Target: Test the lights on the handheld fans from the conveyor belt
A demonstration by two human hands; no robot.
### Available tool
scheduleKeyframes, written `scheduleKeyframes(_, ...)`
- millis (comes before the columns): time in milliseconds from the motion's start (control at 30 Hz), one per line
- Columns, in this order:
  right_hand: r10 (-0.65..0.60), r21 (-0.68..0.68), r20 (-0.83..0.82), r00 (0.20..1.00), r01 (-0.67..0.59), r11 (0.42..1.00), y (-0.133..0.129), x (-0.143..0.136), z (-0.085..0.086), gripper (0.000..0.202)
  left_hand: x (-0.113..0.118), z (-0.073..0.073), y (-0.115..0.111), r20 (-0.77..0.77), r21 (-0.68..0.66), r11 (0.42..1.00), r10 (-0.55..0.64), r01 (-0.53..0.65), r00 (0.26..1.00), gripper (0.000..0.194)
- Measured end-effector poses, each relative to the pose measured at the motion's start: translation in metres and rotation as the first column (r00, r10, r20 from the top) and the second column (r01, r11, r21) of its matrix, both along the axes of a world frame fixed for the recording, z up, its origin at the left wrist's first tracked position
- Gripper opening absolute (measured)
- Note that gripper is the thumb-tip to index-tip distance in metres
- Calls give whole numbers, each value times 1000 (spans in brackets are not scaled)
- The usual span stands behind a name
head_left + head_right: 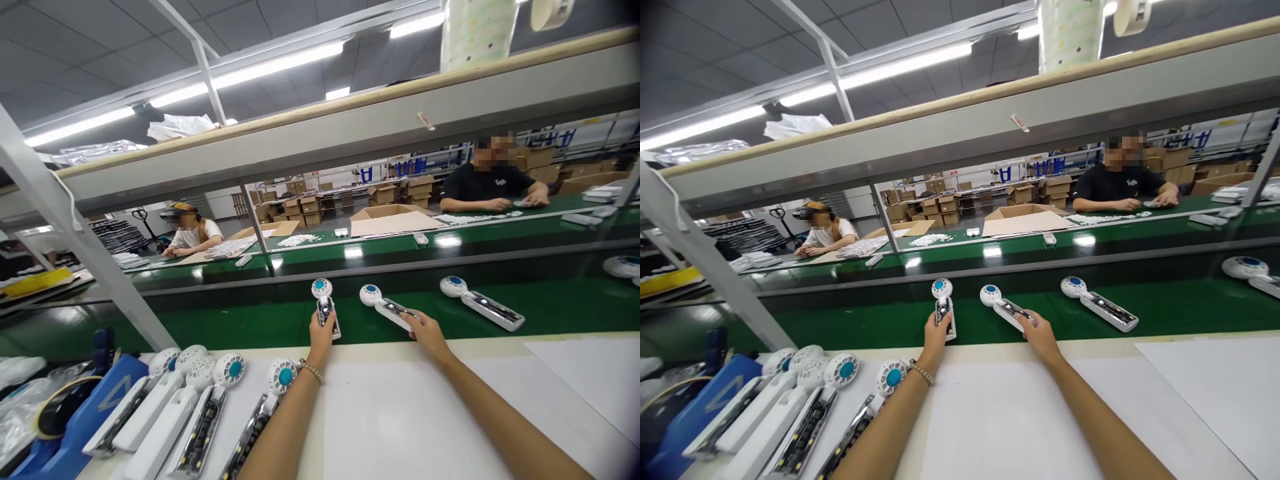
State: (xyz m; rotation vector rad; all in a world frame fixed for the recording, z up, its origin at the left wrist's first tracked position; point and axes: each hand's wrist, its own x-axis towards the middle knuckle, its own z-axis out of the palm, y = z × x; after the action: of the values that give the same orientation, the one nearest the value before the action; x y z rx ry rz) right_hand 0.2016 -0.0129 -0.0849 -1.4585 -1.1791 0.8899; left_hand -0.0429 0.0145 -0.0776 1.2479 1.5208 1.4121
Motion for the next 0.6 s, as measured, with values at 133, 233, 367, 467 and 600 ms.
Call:
scheduleKeyframes(133,110,61,-266,958,-98,993,-12,1,3,41,-34,8,-7,146,43,998,-53,47,988,43)
scheduleKeyframes(233,227,110,-593,772,-202,973,-23,-6,9,33,-60,16,-13,232,21,993,-116,114,966,45)
scheduleKeyframes(367,382,160,-698,605,-389,907,-40,-22,17,44,-71,24,-25,362,-35,973,-199,227,911,40)
scheduleKeyframes(467,466,134,-659,590,-518,845,-51,-42,20,49,-63,25,-37,442,-64,939,-276,337,853,37)
scheduleKeyframes(600,400,71,-671,624,-483,873,-61,-70,21,56,-48,24,-60,520,-115,843,-400,526,755,43)
